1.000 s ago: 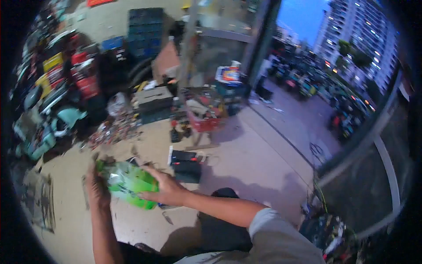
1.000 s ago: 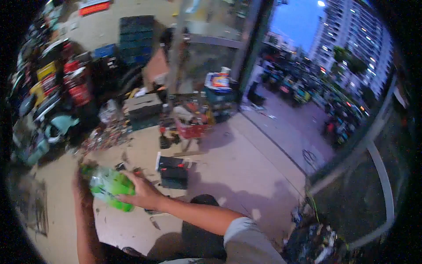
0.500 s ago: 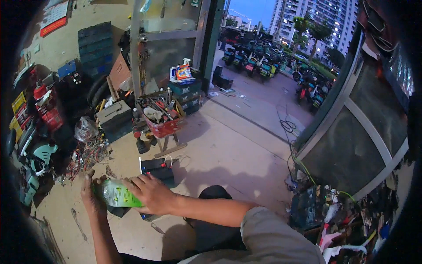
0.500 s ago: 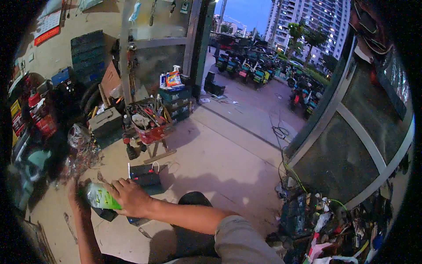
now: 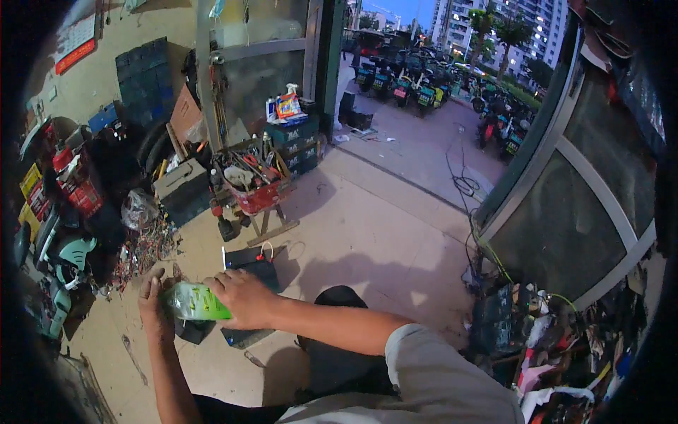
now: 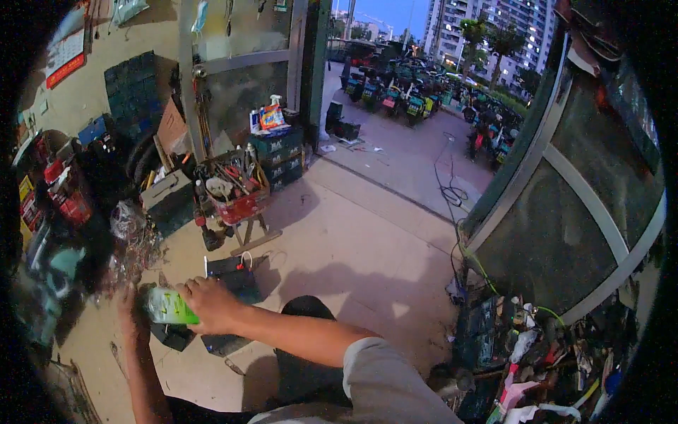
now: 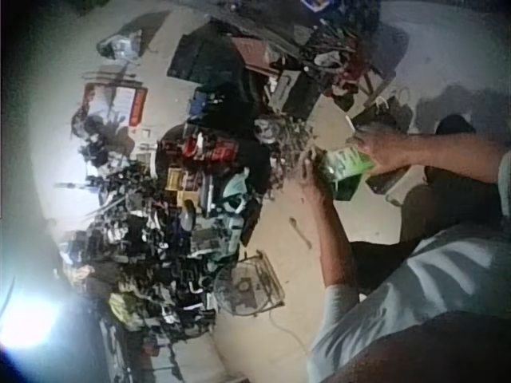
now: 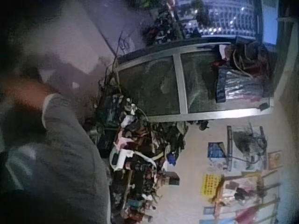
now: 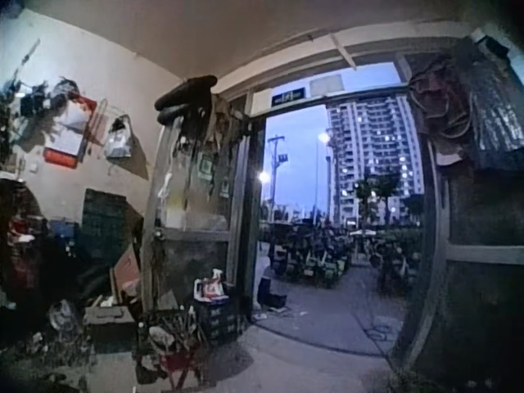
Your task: The person connects wires between several black batteries on the floor using a screwdriver.
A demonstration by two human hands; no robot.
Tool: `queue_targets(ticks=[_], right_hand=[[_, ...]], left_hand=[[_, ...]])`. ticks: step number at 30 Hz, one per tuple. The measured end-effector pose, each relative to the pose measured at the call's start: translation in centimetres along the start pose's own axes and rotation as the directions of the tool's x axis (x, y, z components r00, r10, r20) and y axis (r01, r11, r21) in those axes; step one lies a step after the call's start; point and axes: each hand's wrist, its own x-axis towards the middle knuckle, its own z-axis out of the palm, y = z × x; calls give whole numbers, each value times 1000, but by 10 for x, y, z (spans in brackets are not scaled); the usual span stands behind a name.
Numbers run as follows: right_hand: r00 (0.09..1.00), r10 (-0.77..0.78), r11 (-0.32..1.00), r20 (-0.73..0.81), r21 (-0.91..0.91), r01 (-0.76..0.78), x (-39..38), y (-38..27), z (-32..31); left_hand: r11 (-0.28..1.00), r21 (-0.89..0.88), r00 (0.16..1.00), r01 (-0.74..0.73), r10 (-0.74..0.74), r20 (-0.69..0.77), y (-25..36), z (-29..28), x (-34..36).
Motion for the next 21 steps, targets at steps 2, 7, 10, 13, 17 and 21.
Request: queue_targets(ticks=[2,7,10,13,17,21], right_hand=[[1000,26,990,14,138,-28,-10,9,7],[843,45,564,536,683,-464,-7,-7,-18],[887,91,627,452,667,-404,-10,2,5],[970,104,932,220,318,-173,-11,2,5],[987,129,982,92,130,-140,-16,-8,-1],[957,175,873,230,413,-259,-35,-22,-8]], left_hand=[[1000,-23,994,12,-9,107,9,14,-10],[928,-370,917,-34,176,357,18,-18,-15],[968,-239,983,-80,116,140,21,10,-24],[999,43,999,31,-32,18,12,22,-26],[994,108,992,12,-26,127,22,26,-24],[993,-118,955,-9,44,293,21,12,-27]])
